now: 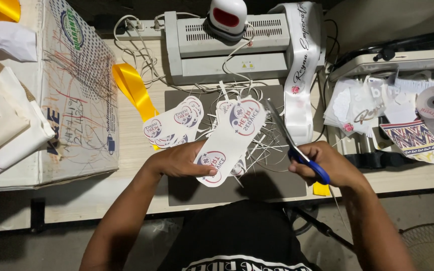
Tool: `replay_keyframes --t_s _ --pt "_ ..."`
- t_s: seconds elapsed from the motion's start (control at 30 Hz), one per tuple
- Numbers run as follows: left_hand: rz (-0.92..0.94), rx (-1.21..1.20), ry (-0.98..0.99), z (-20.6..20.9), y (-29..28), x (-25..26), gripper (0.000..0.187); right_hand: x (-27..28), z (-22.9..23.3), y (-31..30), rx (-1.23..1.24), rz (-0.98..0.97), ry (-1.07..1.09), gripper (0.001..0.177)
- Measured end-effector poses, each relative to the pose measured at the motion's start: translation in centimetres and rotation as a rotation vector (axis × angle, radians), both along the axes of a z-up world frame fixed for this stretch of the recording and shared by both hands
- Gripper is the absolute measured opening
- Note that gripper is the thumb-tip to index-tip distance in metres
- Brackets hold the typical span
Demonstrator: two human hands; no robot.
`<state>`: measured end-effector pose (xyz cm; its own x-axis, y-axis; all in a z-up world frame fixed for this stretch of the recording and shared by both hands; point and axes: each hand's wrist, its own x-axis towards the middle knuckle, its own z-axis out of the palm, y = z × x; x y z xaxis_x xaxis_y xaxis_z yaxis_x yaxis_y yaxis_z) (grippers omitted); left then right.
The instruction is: The person uses blue-handled scissors to cut out individual heart-shaped paper tags from a larger sheet. The tags feature a logo and text. The person holds the paper with their left hand and cuts with their right hand, working over a cluttered desk.
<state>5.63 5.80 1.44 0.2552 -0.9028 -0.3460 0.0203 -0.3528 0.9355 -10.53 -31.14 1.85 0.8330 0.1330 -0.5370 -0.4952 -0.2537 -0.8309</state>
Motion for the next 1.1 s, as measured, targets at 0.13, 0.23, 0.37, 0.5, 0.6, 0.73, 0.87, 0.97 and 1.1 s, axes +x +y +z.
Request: replay_keyframes --t_s 0.13,0.23,0.37,0.5,0.6,0.73,0.87,0.97,1.1 --pt "0.089 0.023 -0.012 -1.6 -0.8 -0.9 0.063 0.8 0.4 2.6 -0.072 -0.202 0.101 0.032" --pt "0.27 -0.066 -0.035 -4.6 -2.9 -3.3 0.059 0.1 -3.3 5.5 0.352 -0.24 -0.074 0.048" --pt "0.411 -0.391 0.297 -8.2 -6.1 -7.3 0.05 -0.8 -7.1 10.4 0.179 -0.37 -0.17 0.044" --pt "0.791 -0.38 0.208 -13.0 -6.8 -8.7 0.038 -0.2 -5.6 10.5 0.078 -0.216 -0.038 0.032" --pt "1.021 -0.396 0.34 -13.3 -4.9 -7.3 0.035 -0.6 -7.4 8.2 -0.046 -0.009 -0.04 0.029" --pt "1.053 -0.265 0.093 -13.2 -1.9 -5.9 0.029 -0.1 -8.1 7.8 -0.22 -0.121 0.001 0.029" --pt "1.149 0.035 0.18 -15.6 0.5 -5.1 0.036 0.1 -11.1 6.8 -0.235 -0.328 -0.031 0.033" --pt "1.368 0.001 0.178 -18.2 2.8 -4.2 0.039 -0.3 -13.7 5.7 -0.314 -0.344 -0.092 0.041" --pt "1.611 -0.126 0.276 -20.1 5.0 -2.0 0.045 -1.1 -16.6 5.0 -0.54 -0.259 -0.046 0.049"
